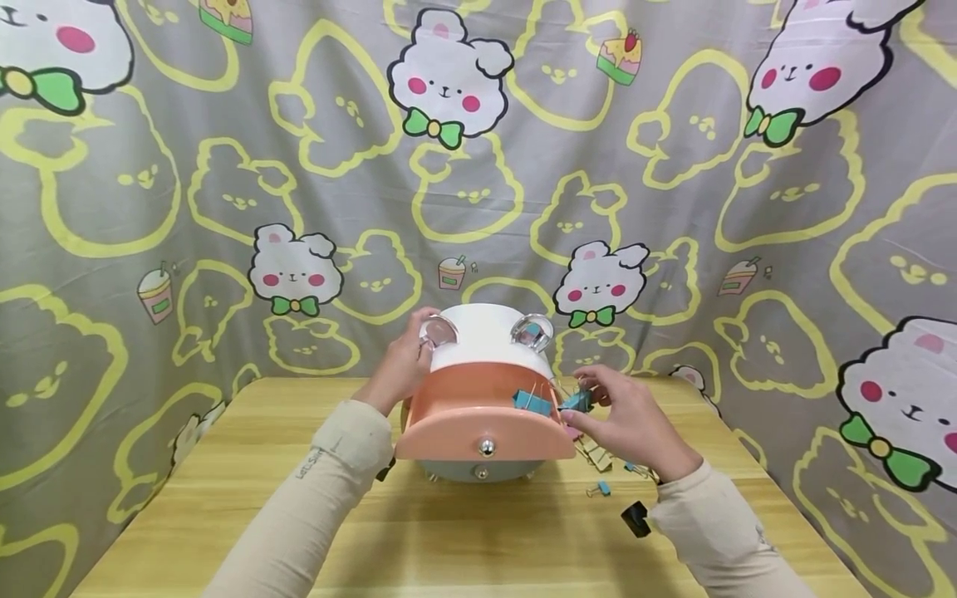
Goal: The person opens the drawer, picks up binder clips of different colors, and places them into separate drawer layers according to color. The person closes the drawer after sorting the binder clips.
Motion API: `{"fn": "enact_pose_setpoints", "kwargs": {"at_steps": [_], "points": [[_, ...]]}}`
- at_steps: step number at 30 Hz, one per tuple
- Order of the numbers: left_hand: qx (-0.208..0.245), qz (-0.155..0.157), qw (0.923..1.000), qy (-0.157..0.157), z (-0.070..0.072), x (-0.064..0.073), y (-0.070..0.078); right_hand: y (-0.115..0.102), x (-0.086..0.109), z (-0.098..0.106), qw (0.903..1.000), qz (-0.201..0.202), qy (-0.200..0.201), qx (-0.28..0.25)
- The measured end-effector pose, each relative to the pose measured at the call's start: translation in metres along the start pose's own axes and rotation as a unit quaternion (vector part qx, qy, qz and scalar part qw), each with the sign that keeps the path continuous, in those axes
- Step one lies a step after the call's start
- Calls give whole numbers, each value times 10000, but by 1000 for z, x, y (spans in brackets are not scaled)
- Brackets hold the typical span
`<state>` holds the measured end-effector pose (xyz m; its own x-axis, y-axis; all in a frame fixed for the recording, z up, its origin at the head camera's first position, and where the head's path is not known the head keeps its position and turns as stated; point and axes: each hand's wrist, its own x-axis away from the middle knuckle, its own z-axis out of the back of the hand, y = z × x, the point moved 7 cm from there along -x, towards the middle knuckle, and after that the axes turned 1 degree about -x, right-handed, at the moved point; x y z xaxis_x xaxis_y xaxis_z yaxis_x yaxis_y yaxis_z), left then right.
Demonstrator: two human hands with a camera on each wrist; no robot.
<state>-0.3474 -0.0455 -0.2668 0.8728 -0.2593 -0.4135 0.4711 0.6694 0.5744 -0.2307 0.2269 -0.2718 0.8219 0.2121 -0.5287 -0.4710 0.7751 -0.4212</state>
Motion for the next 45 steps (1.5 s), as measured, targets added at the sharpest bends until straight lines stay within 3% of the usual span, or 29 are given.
{"fn": "enact_pose_setpoints", "kwargs": {"at_steps": [25, 35, 45], "points": [[2, 18, 9999, -119, -2, 6, 1, -11, -1, -10, 9992, 26, -51, -407], [57, 4, 9999, -97, -3, 4, 0, -15, -7, -12, 9995, 18, -96, -300], [77, -61, 9999, -26, 0, -1, -2, -16, -20, -18, 9969, -213, -358, -669]]}}
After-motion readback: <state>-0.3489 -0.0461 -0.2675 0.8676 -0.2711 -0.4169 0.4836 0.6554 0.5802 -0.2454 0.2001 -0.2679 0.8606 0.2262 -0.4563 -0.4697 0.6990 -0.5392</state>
